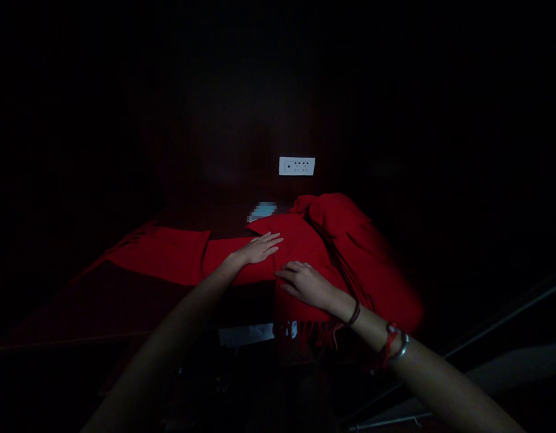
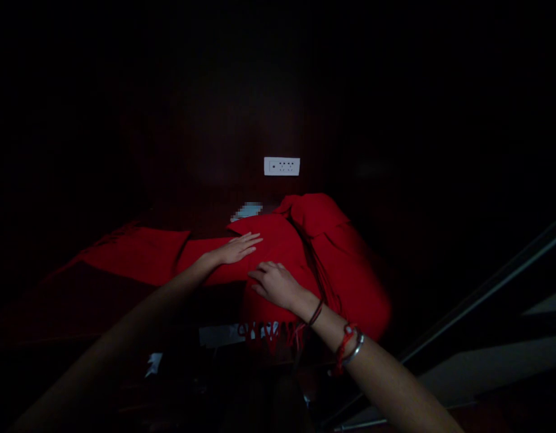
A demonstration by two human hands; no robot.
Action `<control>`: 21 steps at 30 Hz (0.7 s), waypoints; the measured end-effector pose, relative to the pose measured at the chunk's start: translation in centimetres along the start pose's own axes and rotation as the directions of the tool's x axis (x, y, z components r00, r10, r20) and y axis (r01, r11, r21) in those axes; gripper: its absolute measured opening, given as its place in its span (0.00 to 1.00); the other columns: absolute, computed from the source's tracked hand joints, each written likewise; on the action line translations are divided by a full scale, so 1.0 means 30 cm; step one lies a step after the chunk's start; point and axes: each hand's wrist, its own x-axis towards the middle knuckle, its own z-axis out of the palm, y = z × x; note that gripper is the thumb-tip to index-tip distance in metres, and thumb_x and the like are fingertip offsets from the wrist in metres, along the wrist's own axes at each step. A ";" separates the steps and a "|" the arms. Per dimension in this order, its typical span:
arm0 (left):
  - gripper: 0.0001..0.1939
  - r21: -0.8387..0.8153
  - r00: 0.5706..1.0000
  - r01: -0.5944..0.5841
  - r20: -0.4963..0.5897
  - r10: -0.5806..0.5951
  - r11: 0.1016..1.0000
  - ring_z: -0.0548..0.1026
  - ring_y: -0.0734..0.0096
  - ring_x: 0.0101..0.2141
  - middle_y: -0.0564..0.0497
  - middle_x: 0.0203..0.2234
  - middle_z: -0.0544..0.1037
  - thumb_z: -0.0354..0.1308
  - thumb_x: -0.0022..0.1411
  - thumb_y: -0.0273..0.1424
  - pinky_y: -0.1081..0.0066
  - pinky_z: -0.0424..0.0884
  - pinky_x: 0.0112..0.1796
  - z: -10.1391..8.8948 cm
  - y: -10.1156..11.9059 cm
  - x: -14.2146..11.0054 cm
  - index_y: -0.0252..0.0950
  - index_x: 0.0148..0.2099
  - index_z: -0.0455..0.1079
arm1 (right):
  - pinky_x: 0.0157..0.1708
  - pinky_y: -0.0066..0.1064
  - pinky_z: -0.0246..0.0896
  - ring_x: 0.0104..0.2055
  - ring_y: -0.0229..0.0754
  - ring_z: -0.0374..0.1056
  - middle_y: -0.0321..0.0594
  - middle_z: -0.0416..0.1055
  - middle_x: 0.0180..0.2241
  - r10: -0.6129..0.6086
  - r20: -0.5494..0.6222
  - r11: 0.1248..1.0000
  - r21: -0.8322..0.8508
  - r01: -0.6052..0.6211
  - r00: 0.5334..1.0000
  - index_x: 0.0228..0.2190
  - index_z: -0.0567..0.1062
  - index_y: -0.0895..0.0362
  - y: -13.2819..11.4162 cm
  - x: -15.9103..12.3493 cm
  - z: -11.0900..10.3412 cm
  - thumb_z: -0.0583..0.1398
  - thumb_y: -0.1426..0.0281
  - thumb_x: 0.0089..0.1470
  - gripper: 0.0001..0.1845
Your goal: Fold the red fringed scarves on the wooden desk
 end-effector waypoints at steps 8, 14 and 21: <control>0.21 0.106 0.991 0.075 0.099 -0.086 0.992 0.49 0.67 0.54 0.52 0.57 0.48 0.36 0.61 0.31 0.61 0.52 0.49 0.018 -0.085 0.018 0.44 0.58 0.46 | 0.49 0.40 0.45 0.53 0.43 0.47 0.42 0.53 0.50 -0.105 0.095 0.994 0.046 0.101 0.990 0.48 0.61 0.45 0.017 -0.056 0.027 0.48 0.75 0.50 0.24; 0.19 0.143 0.984 0.038 -0.176 -0.012 0.989 0.61 0.72 0.47 0.49 0.47 0.64 0.41 0.57 0.25 0.70 0.56 0.48 0.012 -0.048 0.000 0.36 0.50 0.61 | 0.52 0.38 0.42 0.54 0.38 0.46 0.39 0.54 0.51 -0.107 0.074 0.989 0.112 0.098 0.991 0.49 0.61 0.49 0.039 -0.036 -0.017 0.43 0.72 0.54 0.21; 0.19 0.139 0.991 0.107 -0.098 -0.094 0.985 0.54 0.63 0.51 0.50 0.52 0.58 0.38 0.60 0.32 0.56 0.53 0.48 0.021 -0.040 0.001 0.42 0.54 0.56 | 0.46 0.60 0.35 0.57 0.56 0.34 0.39 0.42 0.57 0.272 0.116 0.957 -0.134 -0.256 0.955 0.54 0.47 0.43 0.129 -0.020 0.044 0.42 0.53 0.51 0.27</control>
